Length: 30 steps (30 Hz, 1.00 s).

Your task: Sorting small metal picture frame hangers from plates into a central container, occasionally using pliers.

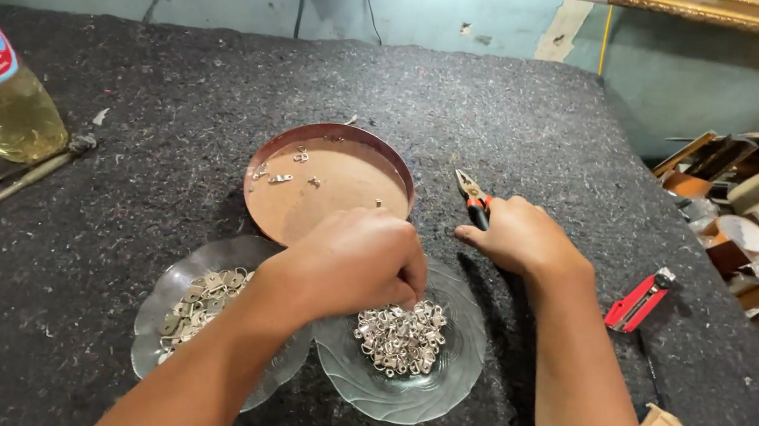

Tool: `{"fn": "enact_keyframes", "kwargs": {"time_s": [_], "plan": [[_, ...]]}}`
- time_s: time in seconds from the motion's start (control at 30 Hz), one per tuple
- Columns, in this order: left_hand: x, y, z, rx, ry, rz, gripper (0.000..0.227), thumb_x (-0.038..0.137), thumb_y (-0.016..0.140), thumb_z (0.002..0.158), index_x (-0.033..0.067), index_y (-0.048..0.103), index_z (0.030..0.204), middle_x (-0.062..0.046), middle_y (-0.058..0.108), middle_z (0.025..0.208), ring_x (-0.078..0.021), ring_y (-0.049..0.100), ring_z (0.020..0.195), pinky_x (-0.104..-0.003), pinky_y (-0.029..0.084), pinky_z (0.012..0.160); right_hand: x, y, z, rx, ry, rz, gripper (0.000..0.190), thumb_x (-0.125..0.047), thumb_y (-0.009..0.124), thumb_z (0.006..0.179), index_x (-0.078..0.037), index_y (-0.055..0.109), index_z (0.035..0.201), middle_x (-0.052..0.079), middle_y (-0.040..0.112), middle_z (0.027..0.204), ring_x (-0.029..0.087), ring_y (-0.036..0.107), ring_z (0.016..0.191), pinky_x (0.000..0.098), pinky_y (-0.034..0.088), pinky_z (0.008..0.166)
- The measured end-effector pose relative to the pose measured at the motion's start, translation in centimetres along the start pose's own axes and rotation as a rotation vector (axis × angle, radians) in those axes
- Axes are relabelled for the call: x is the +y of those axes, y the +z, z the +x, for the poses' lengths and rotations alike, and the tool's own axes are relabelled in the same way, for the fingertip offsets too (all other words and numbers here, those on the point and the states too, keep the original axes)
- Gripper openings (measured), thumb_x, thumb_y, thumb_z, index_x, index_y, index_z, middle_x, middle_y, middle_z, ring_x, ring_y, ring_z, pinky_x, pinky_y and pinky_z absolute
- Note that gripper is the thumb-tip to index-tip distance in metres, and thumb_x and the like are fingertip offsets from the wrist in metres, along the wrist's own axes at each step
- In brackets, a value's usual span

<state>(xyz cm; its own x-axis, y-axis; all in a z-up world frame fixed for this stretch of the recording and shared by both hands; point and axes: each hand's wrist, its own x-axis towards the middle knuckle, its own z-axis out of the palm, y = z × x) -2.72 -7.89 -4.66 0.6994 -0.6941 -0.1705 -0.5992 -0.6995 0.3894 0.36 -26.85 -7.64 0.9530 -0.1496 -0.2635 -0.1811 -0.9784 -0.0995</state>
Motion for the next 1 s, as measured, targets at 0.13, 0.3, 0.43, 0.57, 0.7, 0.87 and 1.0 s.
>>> {"fn": "enact_keyframes", "kwargs": {"time_s": [0.13,0.3,0.43,0.57,0.7,0.87,1.0], "plan": [[-0.5,-0.3,-0.8,0.029,0.010,-0.063,0.011,0.026,0.062,0.065,0.0229,0.070,0.072,-0.003,0.067,0.075,-0.0298,0.063,0.082,-0.040,0.050,0.074,0.4,0.2,0.2,0.005,-0.014,0.009,0.053,-0.049,0.051,0.077,-0.001,0.059,0.098,0.019,0.058,0.103,0.038,0.054,0.102,0.0425,0.045,0.086],[-4.4,-2.7,-2.0,0.287,-0.148,0.078,0.012,0.022,0.061,0.069,0.0243,0.072,0.073,-0.005,0.068,0.076,-0.0311,0.061,0.083,-0.042,0.050,0.075,0.3,0.0,0.0,-0.002,-0.018,-0.025,0.059,-0.051,0.050,0.076,0.000,0.056,0.106,0.020,0.056,0.108,0.039,0.053,0.105,0.0428,0.046,0.088],[-11.8,-4.8,0.1,0.479,-0.195,0.069,0.012,0.019,0.061,0.067,0.0244,0.070,0.072,-0.001,0.067,0.073,-0.0274,0.064,0.078,-0.040,0.051,0.070,0.6,0.7,0.6,0.022,-0.022,-0.038,0.062,-0.053,0.052,0.075,-0.001,0.055,0.107,0.019,0.056,0.109,0.039,0.054,0.105,0.0424,0.046,0.088],[-17.2,-4.8,3.1,0.534,-0.230,0.158,0.010,0.017,0.064,0.061,0.0242,0.068,0.066,0.002,0.066,0.064,-0.0239,0.065,0.072,-0.037,0.052,0.064,0.7,0.9,0.7,0.049,-0.007,-0.065,0.062,-0.053,0.052,0.075,-0.001,0.054,0.109,0.018,0.056,0.108,0.038,0.055,0.105,0.0419,0.048,0.086],[-18.1,-1.9,5.3,0.298,-0.320,0.261,0.011,0.022,0.067,0.059,0.0266,0.069,0.069,0.002,0.068,0.074,-0.0254,0.065,0.080,-0.039,0.054,0.069,0.6,1.0,0.5,0.040,0.009,-0.073,0.065,-0.053,0.051,0.077,0.000,0.051,0.114,0.018,0.054,0.111,0.038,0.053,0.107,0.0429,0.048,0.087],[-16.9,-0.9,6.0,0.274,-0.487,0.315,0.011,0.026,0.067,0.065,0.0312,0.067,0.075,-0.001,0.066,0.079,-0.0271,0.064,0.084,-0.038,0.053,0.073,1.3,1.7,1.7,0.024,0.014,-0.088,0.069,-0.058,0.049,0.077,-0.002,0.048,0.116,0.016,0.051,0.112,0.036,0.051,0.109,0.0428,0.047,0.087],[-16.1,-1.8,5.7,0.259,-0.498,0.264,0.016,0.024,0.060,0.067,0.0296,0.067,0.081,-0.002,0.065,0.086,-0.0279,0.062,0.091,-0.041,0.051,0.076,1.6,1.9,1.9,0.019,0.008,-0.093,0.069,-0.058,0.049,0.077,-0.002,0.046,0.118,0.015,0.050,0.113,0.037,0.050,0.111,0.0436,0.047,0.088]]}}
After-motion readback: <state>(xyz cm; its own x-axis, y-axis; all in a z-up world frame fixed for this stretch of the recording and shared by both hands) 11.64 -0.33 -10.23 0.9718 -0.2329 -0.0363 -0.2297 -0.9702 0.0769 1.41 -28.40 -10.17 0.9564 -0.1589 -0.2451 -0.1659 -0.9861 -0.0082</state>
